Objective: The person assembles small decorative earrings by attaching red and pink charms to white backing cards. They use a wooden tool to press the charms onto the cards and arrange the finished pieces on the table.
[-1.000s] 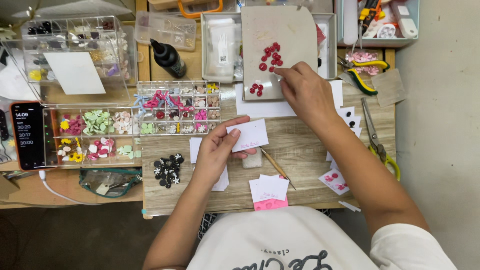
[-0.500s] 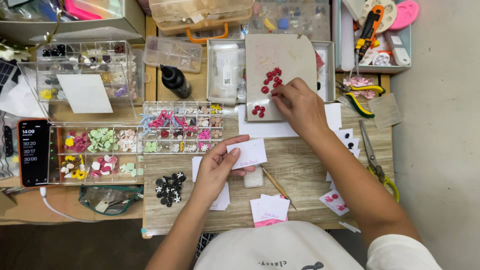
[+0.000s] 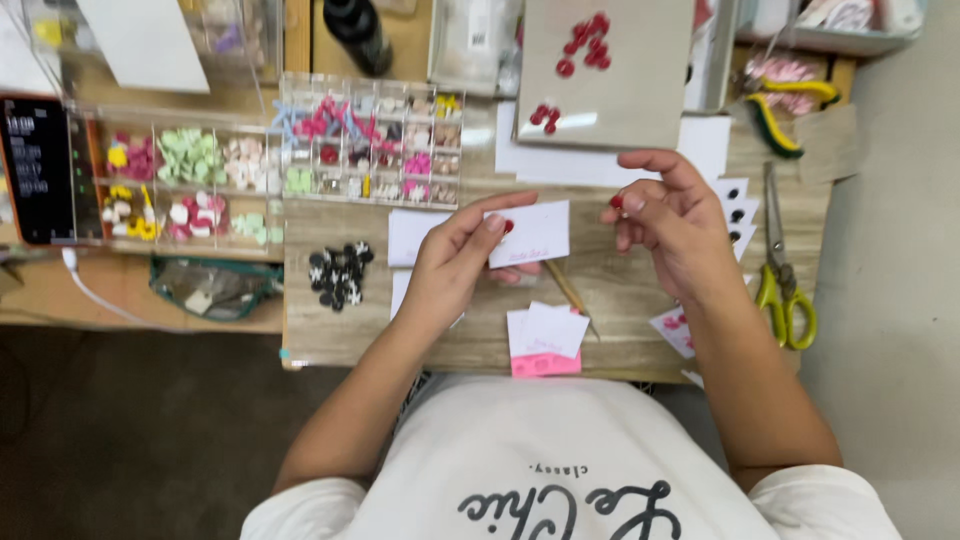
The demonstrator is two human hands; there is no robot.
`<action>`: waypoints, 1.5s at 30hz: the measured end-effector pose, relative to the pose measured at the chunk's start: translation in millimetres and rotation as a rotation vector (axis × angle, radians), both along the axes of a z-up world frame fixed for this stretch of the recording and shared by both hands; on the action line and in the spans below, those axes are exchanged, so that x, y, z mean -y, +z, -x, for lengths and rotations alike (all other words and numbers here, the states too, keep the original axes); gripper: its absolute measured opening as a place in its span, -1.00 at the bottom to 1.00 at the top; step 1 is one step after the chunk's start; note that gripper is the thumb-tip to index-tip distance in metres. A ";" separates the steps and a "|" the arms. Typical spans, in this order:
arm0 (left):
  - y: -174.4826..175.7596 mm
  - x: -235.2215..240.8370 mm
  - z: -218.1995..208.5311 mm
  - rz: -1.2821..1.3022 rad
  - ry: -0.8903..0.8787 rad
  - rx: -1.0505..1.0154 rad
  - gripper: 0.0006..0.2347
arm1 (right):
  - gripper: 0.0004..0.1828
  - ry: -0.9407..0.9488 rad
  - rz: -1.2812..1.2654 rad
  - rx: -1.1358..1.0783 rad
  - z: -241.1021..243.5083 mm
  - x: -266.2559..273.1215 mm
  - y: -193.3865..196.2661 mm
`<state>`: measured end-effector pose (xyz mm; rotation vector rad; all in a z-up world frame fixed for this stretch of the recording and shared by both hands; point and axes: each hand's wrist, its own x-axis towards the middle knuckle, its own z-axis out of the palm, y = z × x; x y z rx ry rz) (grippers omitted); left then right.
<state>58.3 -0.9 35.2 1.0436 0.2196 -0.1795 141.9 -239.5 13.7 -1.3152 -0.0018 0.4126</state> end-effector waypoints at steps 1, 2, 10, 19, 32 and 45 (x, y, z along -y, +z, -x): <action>0.9 0.6 5.5 0.001 0.007 -0.016 -0.66 | -0.54 0.007 0.001 -0.016 8.8 0.5 -1.3; 2.1 1.5 7.1 -0.038 -0.014 -0.003 -0.66 | -0.62 -0.001 0.009 -0.009 14.0 1.6 -1.6; 6.8 11.4 26.5 -0.162 -0.018 0.044 -0.71 | -0.80 0.068 0.118 0.099 58.0 1.4 12.3; 26.4 18.7 44.7 -0.289 -0.026 0.101 -0.71 | -0.85 0.134 0.316 0.368 71.5 -1.5 24.8; 14.5 22.5 54.2 -0.350 -0.090 0.169 -0.75 | -0.86 0.158 0.369 0.418 81.3 -4.4 32.6; 8.4 24.4 51.8 -0.031 -0.099 0.067 -0.70 | -0.80 0.022 0.267 0.374 84.5 2.9 12.4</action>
